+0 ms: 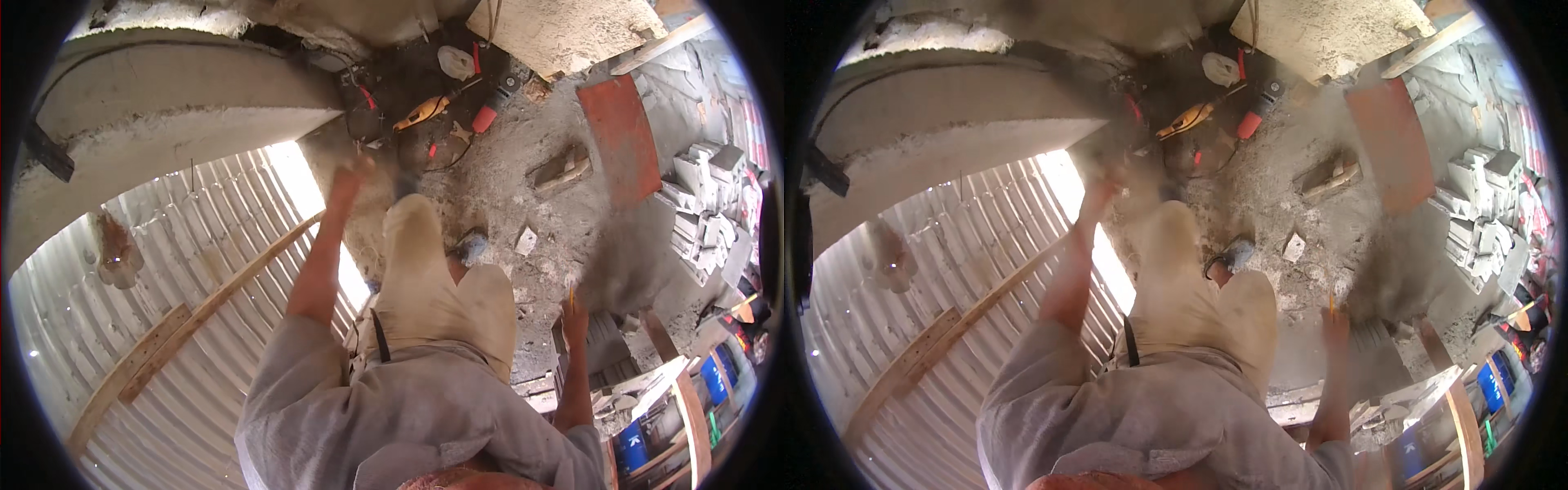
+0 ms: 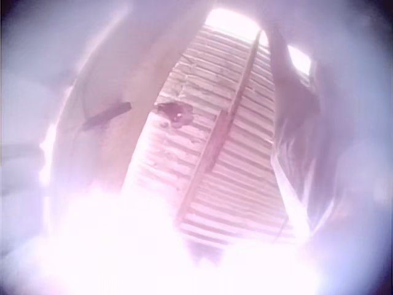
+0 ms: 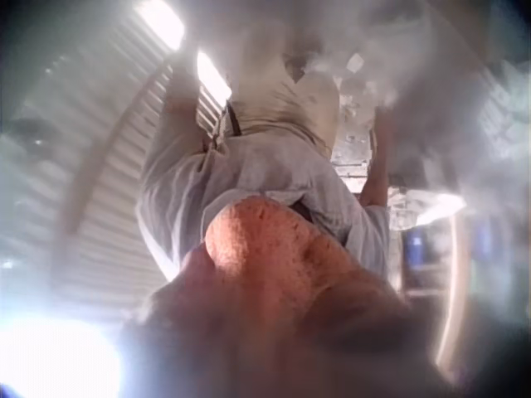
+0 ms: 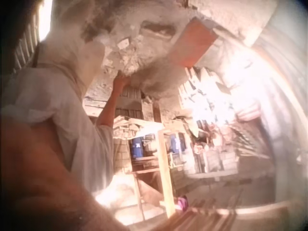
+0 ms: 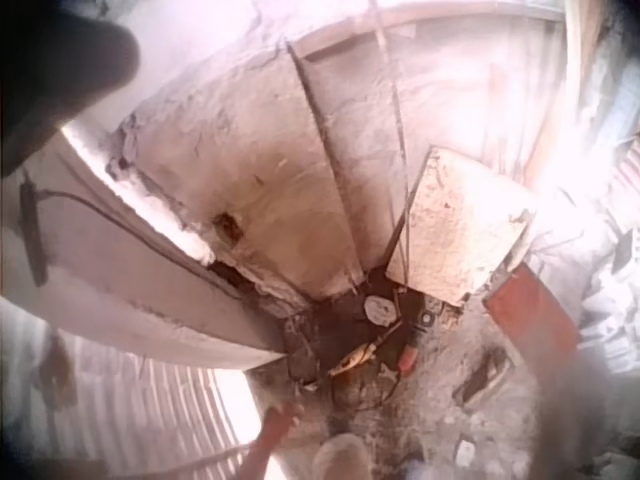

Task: The recorder is seen tying rebar or metal structure to a corrugated roof element using wire and a tool.

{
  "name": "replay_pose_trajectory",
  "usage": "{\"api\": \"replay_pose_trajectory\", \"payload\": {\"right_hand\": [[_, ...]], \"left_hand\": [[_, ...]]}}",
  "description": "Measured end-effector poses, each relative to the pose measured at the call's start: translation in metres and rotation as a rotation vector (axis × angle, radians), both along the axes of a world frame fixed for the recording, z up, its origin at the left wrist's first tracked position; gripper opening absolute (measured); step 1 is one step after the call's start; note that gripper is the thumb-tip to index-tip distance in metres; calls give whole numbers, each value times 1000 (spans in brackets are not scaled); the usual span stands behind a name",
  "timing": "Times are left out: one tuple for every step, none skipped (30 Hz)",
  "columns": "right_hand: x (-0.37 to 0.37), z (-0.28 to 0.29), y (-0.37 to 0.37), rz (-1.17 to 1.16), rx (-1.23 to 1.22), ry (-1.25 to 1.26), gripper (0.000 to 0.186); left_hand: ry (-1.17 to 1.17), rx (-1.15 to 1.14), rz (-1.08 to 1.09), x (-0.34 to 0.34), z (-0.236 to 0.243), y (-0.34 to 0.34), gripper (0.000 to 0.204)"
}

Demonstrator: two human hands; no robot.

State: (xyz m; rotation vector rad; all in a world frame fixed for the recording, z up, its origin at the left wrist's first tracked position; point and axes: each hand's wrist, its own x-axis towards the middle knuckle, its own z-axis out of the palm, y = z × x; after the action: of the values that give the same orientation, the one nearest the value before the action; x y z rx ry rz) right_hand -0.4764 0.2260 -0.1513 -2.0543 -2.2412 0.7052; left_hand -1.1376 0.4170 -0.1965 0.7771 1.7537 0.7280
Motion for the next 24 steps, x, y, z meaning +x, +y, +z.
{"api": "replay_pose_trajectory", "payload": {"right_hand": [[0,-14,-11,-195,-141,89,28],[22,-4,-40,-218,-146,46,28],[38,10,-69,-190,-248,-15,32],[37,16,-82,-149,-353,-52,37],[23,25,-80,-160,-357,-55,37],[12,40,-76,-240,-433,-103,38],[-1,47,-75,-321,-508,-150,40],[-8,39,-74,-334,-512,-155,40],[-2,18,-75,-223,-483,-177,40],[5,36,-95,-165,-477,-293,41],[-5,58,-101,-210,-498,-350,41],[-19,68,-87,-280,-550,-243,40],[-40,80,-64,-350,-600,-133,39],[-78,91,-34,-688,-679,-188,36],[-85,95,-27,-700,-681,-198,36],[-88,90,-20,-688,-716,-133,35],[-91,86,-15,-683,-748,-77,33],[-108,105,-10,-668,-710,-108,31],[-106,121,-21,-714,-704,-165,31],[-102,120,-26,-789,-728,-133,30],[-100,121,-33,-863,-751,-99,29],[-120,122,-18,-983,-743,-52,28],[-119,125,-23,-1003,-739,-69,28],[-115,127,-28,-1012,-766,-72,29]], "left_hand": [[252,69,107,-88,-46,-19,55],[144,56,52,-98,-57,4,54],[38,49,-8,-102,-57,36,53],[167,-77,-11,-114,-62,63,40],[311,-203,-12,-134,-73,81,28],[144,-145,50,-158,-80,93,29],[-25,-88,111,-184,-92,107,30],[39,-189,189,-202,-107,129,31],[363,163,-170,-256,-114,133,31],[283,27,-114,-224,-138,152,34],[220,-100,-68,-191,-142,184,38],[199,-106,-82,-193,-150,199,38],[267,-157,-175,-201,-161,212,42],[340,-205,-265,-214,-176,223,47],[329,-207,-275,-238,-198,233,47],[640,-151,-383,-278,-216,239,43],[939,-87,-495,-299,-234,244,39],[1085,-61,-741,-276,-255,256,37],[1216,-8,-982,-251,-271,269,35],[1269,16,-958,-254,-282,276,32],[1322,40,-932,-260,-291,283,30],[1318,37,-943,-278,-303,283,30],[1350,53,-1011,-283,-316,290,29],[1385,68,-1079,-290,-328,296,29]]}}
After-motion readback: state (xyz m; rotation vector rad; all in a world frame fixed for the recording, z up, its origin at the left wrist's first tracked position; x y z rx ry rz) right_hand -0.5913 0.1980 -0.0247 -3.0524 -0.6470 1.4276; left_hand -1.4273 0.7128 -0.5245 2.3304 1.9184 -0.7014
